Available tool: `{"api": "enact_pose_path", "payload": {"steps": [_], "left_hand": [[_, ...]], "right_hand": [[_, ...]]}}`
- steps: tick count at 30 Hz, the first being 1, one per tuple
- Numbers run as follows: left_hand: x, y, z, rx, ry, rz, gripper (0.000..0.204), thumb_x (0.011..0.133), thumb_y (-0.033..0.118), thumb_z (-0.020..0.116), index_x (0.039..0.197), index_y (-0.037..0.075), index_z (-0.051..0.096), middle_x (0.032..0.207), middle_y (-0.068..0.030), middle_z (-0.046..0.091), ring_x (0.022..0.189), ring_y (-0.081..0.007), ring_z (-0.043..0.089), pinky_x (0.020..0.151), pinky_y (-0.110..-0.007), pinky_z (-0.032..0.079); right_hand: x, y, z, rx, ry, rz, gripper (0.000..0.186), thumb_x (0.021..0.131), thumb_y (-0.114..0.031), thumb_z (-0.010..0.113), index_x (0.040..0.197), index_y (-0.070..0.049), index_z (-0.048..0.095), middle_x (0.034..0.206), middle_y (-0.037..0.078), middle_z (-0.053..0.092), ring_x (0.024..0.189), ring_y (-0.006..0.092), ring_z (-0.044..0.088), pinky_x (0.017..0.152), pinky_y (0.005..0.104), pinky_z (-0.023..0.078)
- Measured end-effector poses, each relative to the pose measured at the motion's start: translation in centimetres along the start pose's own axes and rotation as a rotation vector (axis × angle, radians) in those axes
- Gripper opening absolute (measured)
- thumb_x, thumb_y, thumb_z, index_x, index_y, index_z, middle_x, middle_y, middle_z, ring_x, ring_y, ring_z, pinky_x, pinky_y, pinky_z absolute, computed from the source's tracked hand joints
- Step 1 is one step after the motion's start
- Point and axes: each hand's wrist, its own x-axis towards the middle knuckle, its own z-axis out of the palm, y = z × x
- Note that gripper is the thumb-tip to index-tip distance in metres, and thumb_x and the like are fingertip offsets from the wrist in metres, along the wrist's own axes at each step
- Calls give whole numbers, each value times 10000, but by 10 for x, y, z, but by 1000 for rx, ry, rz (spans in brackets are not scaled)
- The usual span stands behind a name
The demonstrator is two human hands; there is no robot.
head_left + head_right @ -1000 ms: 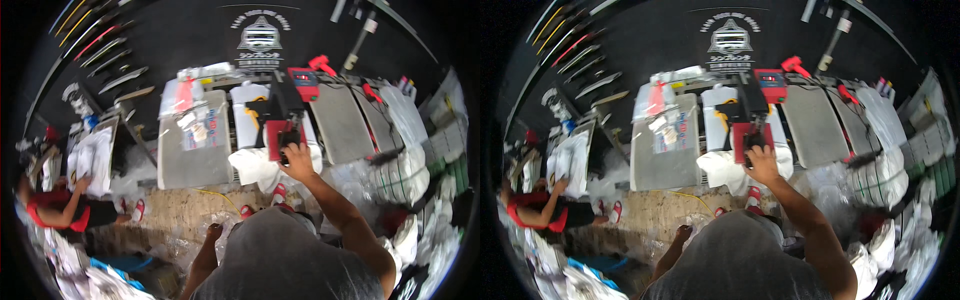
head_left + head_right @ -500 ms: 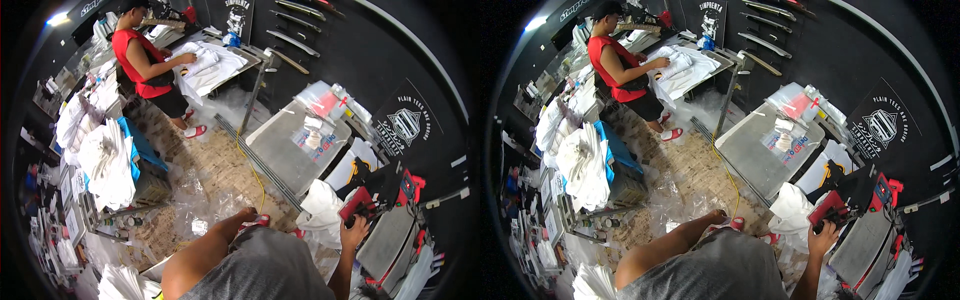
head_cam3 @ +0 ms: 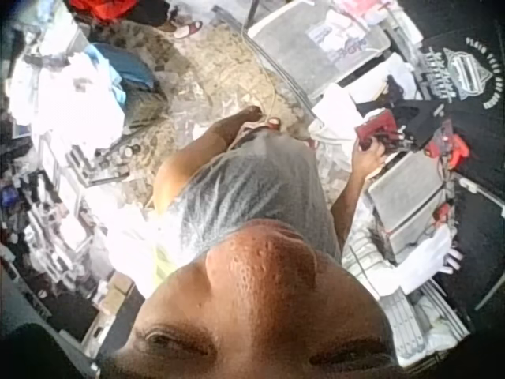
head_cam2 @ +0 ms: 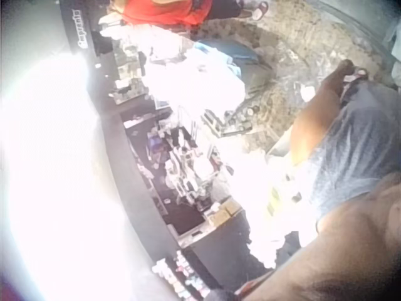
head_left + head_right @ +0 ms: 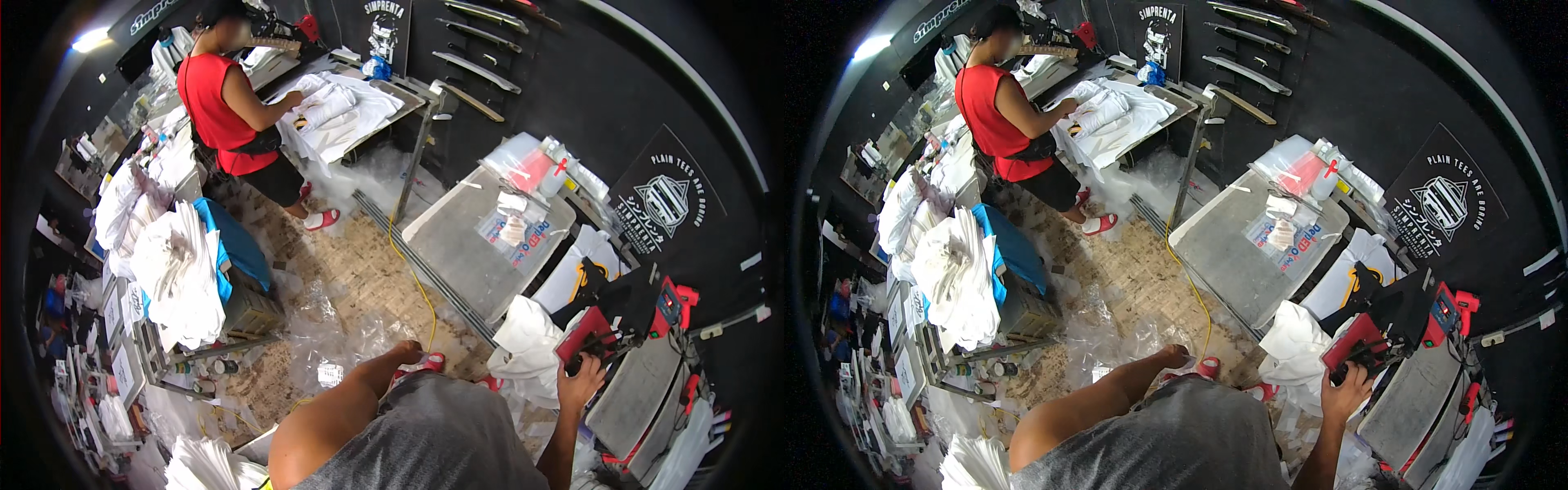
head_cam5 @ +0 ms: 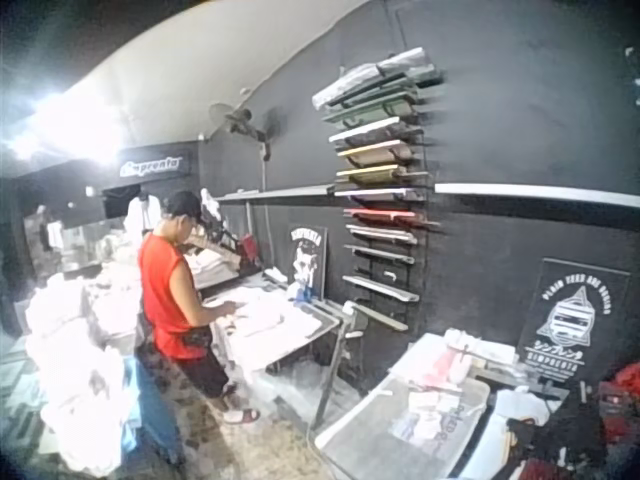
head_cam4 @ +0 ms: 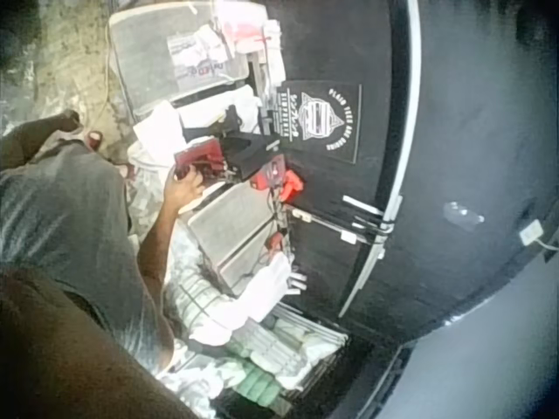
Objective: The person holds up a t-shirt, positions the collar onto a heat press, and aligns a transfer label onto it by hand. After pressing the label with the heat press, the person rubs the transfer with a cloth, peels off the film, and repeats the process on another shirt.
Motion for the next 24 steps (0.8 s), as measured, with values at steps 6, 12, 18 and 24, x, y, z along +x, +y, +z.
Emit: {"api": "enact_pose_path", "payload": {"steps": [6, 12, 18, 24], "left_hand": [[10, -20, 17, -17, 18, 15, 416, 849, 339, 615, 1170, 106, 737, 1208, -144, 713, 1133, -326, 672, 995, -422, 524], [5, -2, 1, -16, -56, 42, 409, 827, 301, 573, 1136, 107, 759, 1190, -195, 710, 1166, -353, 652, 1015, -429, 514], [16, 3, -3, -73, -36, 1, 369, 858, 360, 616, 1069, 102, 776, 1099, -203, 730, 1085, -368, 687, 950, -441, 544], [22, -22, 9, -37, 13, 93, 352, 892, 413, 634, 1089, 155, 772, 1063, -197, 741, 1023, -372, 713, 914, -462, 565]], "right_hand": [[2, -7, -1, 21, 36, -46, 527, 694, -309, 827, 1141, -130, 611, 1224, 84, 579, 1155, 400, 512, 934, 549, 407], [-4, -6, -6, 13, 11, -3, 524, 690, -296, 835, 1134, -127, 613, 1213, 91, 581, 1131, 398, 522, 932, 546, 409], [-4, 13, 4, 73, 181, -137, 478, 710, -300, 823, 1122, -123, 660, 1197, 116, 586, 1088, 387, 521, 898, 541, 409], [5, 5, 1, 92, 126, -73, 425, 713, -328, 816, 1079, -154, 688, 1099, 61, 597, 989, 326, 518, 849, 482, 396]]}}
